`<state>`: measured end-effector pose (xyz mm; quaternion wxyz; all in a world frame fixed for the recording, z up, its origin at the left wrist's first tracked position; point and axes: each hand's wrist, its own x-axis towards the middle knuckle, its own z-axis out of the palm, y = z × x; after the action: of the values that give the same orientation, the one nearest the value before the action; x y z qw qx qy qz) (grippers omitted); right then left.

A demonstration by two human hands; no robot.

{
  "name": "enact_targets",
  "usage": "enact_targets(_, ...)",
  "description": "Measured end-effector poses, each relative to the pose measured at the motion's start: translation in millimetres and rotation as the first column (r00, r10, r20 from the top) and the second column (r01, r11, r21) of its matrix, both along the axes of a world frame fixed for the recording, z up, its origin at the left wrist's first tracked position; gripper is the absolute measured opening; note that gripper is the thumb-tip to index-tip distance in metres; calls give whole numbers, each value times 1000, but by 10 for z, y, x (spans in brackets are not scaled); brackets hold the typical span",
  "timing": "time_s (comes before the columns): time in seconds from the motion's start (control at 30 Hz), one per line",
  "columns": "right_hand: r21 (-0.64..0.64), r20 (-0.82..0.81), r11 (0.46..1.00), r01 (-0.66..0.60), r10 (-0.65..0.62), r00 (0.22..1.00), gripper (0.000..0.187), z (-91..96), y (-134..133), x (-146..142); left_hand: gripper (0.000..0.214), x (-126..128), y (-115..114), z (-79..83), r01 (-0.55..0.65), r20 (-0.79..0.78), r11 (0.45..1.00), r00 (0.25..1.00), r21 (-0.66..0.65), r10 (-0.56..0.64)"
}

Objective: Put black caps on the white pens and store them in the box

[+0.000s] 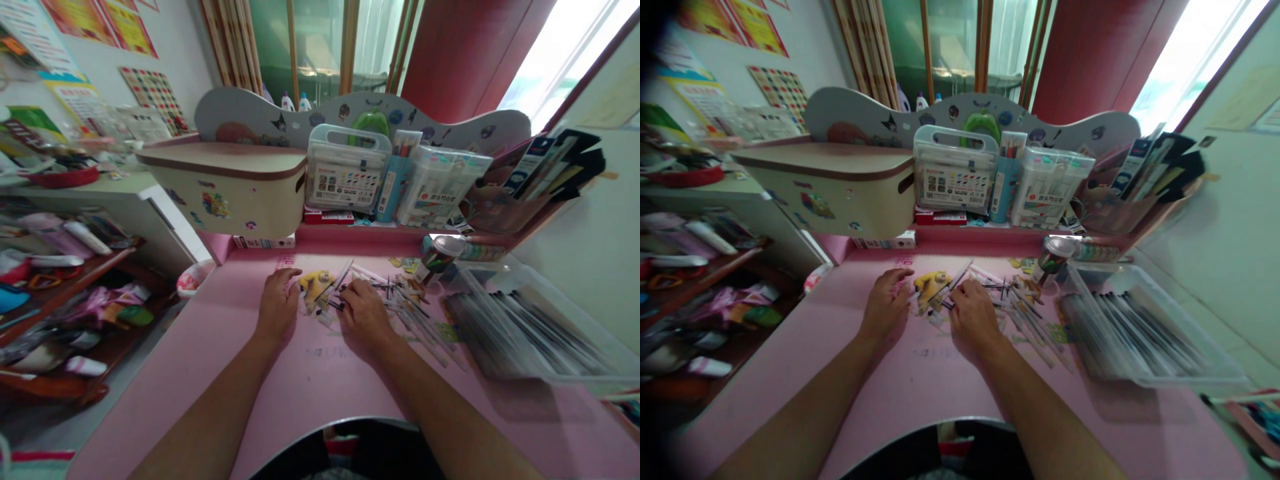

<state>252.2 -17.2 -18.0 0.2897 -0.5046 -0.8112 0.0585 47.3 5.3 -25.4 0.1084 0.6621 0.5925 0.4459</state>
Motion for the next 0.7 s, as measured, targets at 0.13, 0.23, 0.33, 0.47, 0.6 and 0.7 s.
enact_targets(0.13, -25, 33, 999, -44, 45, 998, 13, -15, -13, -18, 30, -8, 1, -19, -2, 19, 1000, 1000, -4, 2)
enact_targets(0.23, -47, 70, 994, -96, 99, 993, 14, -6, -45, -45, 30, -5, 7, -26, -1, 26, 1000, 1000, -9, 1)
enact_targets(0.33, -56, 82, 990, -126, 131, 988, 13, -4, -77, -70, 29, 1, 14, -31, 4, 9, 1000, 1000, -9, -4)
enact_targets(0.47, -47, 79, 998, -53, 56, 995, 14, -36, -62, -73, 30, 6, 18, -49, 5, -3, 1000, 1000, -3, -5)
enact_targets(0.6, -46, 112, 996, 77, -71, 991, 23, -98, 26, -73, 30, 9, 13, -56, -2, 6, 1000, 1000, -6, 3)
enact_targets(0.7, -53, 172, 993, 109, -99, 980, 40, -153, 101, -96, 29, 21, 9, -47, 3, 3, 1000, 1000, -13, -3)
